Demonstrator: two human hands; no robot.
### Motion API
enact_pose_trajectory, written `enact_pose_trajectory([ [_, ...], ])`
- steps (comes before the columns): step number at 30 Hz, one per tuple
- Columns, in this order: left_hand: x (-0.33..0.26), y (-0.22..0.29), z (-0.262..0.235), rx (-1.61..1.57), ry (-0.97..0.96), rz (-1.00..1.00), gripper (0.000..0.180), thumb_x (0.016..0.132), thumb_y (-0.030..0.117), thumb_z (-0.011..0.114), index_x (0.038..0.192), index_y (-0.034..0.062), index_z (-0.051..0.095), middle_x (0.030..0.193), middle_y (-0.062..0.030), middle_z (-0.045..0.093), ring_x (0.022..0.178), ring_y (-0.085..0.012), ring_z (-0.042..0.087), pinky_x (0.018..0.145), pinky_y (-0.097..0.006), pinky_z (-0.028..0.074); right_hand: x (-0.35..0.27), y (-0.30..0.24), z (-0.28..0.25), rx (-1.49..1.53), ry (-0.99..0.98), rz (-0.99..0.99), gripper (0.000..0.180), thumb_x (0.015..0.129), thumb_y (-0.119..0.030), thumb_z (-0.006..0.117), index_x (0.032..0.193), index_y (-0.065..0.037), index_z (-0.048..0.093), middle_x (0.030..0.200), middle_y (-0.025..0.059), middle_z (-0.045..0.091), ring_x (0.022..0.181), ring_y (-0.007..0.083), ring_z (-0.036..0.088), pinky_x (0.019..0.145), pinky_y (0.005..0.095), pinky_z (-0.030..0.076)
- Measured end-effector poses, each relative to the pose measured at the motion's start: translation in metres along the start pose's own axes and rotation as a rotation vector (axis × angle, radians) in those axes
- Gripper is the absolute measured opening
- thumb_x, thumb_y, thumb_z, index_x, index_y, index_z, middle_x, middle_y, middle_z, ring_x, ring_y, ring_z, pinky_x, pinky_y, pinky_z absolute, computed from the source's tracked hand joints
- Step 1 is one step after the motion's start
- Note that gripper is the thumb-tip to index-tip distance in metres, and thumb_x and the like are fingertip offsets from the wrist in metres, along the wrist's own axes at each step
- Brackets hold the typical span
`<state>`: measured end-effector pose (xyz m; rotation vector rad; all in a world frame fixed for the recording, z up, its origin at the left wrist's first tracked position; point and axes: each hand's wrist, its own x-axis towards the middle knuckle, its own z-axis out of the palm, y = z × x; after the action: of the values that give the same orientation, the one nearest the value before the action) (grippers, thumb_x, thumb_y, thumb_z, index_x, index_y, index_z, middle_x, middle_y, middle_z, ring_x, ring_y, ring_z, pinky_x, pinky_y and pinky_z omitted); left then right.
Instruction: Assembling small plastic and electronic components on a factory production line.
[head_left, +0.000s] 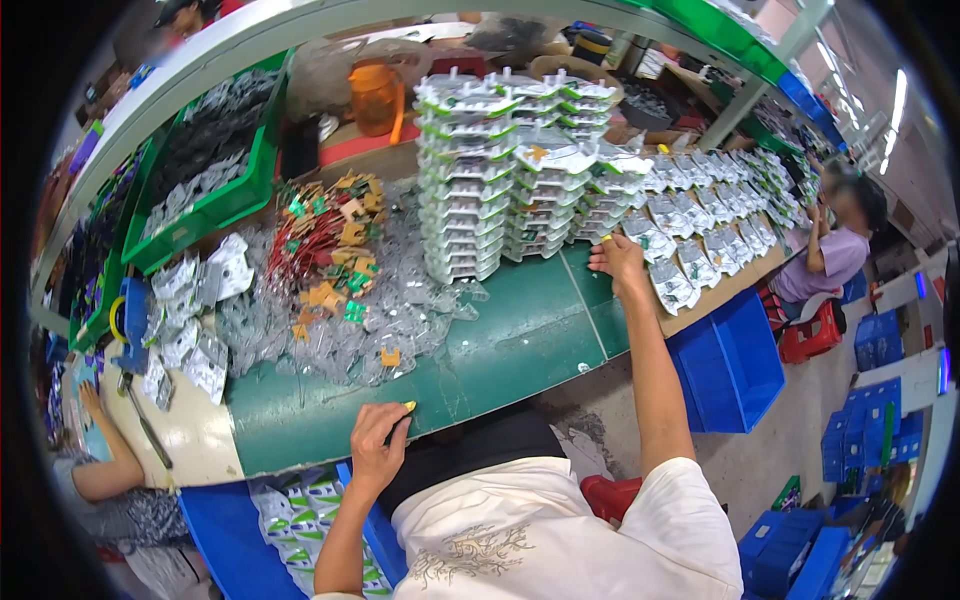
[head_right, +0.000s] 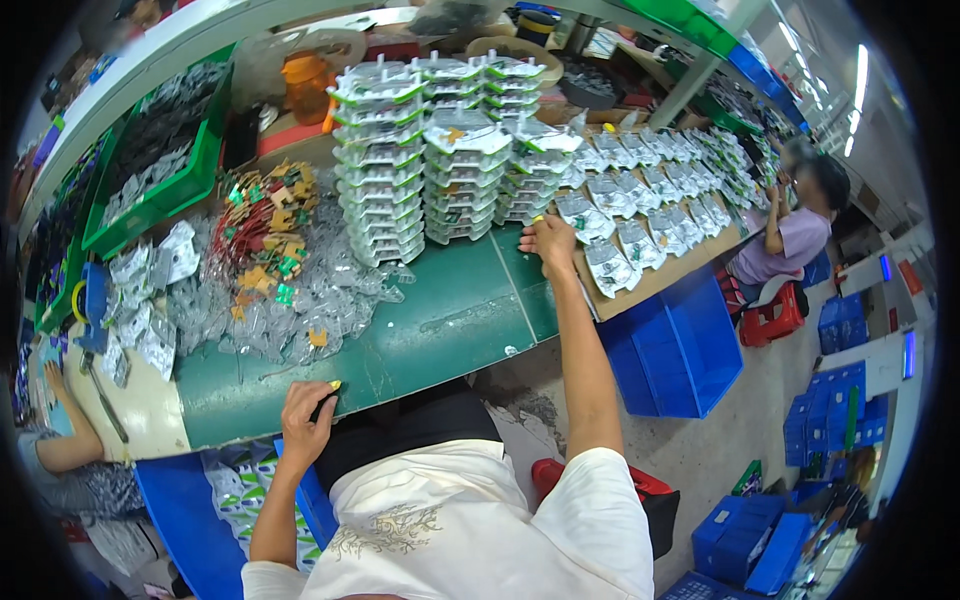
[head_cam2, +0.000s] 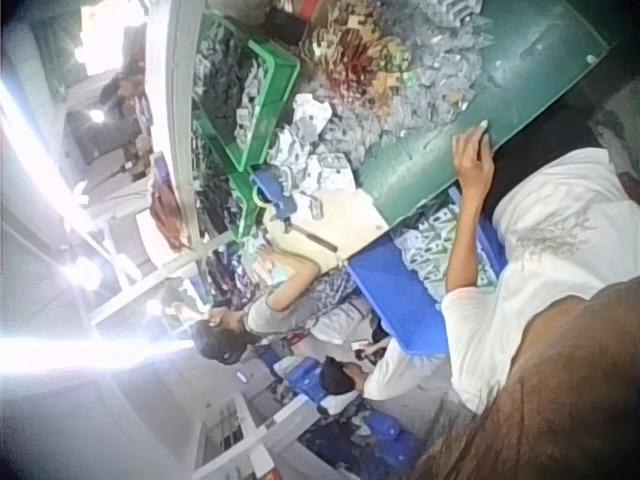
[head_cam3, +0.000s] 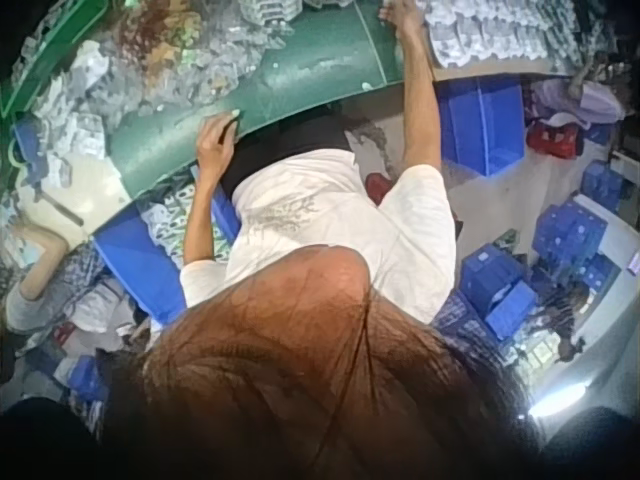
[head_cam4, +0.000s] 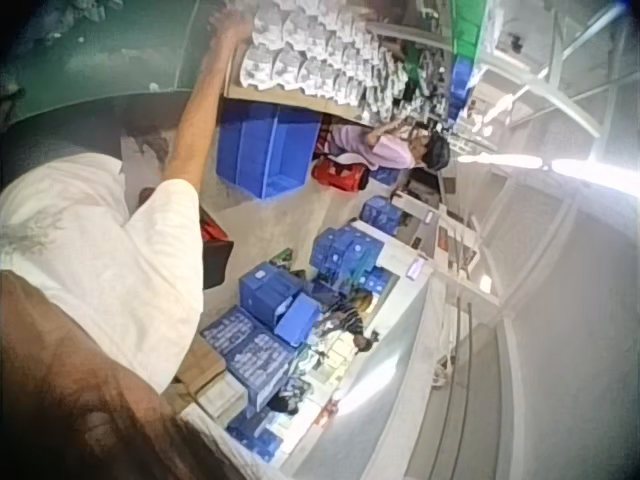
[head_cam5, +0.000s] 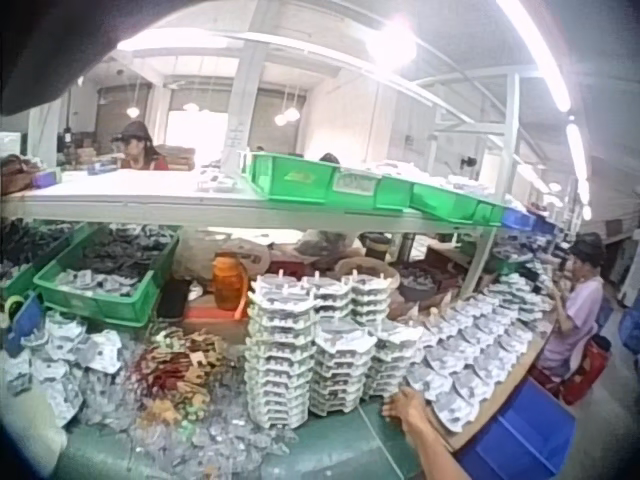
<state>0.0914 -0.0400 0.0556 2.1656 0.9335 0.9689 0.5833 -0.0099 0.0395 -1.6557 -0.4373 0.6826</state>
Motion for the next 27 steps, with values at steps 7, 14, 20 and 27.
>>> enact_pose_trajectory([
  [7,0.003,-0.013,0.006,-0.052,0.029,0.045,0.019,0.08,-0.001,0.072,0.1,0.0021,0.071,0.095,-0.0115,0.069,0.087,-0.031,0.064,0.079,-0.04,0.051,-0.089,-0.026,0.007,-0.197,-0.063,-0.425,0.028,0.098,-0.007,0.056,0.123,0.004,0.062,0.087,0.0086,0.068,0.063,0.0093,0.061,0.056,0.0227,0.051],
  [14,-0.006,-0.011,0.003,-0.079,0.06,0.037,0.022,0.078,-0.003,0.071,0.099,0.0019,0.071,0.093,-0.0098,0.069,0.086,-0.0296,0.064,0.077,-0.04,0.051,-0.207,-0.057,0.151,-0.341,-0.75,-0.522,0.015,0.085,0.002,0.065,0.099,0.001,0.072,0.088,0.0062,0.068,0.073,0.0104,0.063,0.064,0.0237,0.051],
  [20,-0.013,-0.011,0.002,-0.095,0.068,0.007,0.019,0.078,0.001,0.071,0.096,0.0042,0.071,0.096,-0.0099,0.068,0.092,-0.0288,0.063,0.081,-0.039,0.051,-0.258,-0.045,0.238,-0.436,-1.012,-0.988,0.015,0.077,0.001,0.071,0.092,-0.002,0.073,0.089,0.011,0.068,0.076,0.0239,0.068,0.066,0.033,0.054],
  [27,-0.046,-0.001,-0.021,-0.271,0.149,-0.072,0.015,0.08,-0.003,0.074,0.095,0.0003,0.072,0.092,-0.0125,0.07,0.084,-0.0277,0.066,0.073,-0.036,0.053,-0.28,-0.002,0.261,-0.906,-0.912,-1.369,0.012,0.075,-0.008,0.071,0.083,-0.005,0.063,0.087,0.0097,0.059,0.084,0.0277,0.059,0.067,0.0414,0.048],
])
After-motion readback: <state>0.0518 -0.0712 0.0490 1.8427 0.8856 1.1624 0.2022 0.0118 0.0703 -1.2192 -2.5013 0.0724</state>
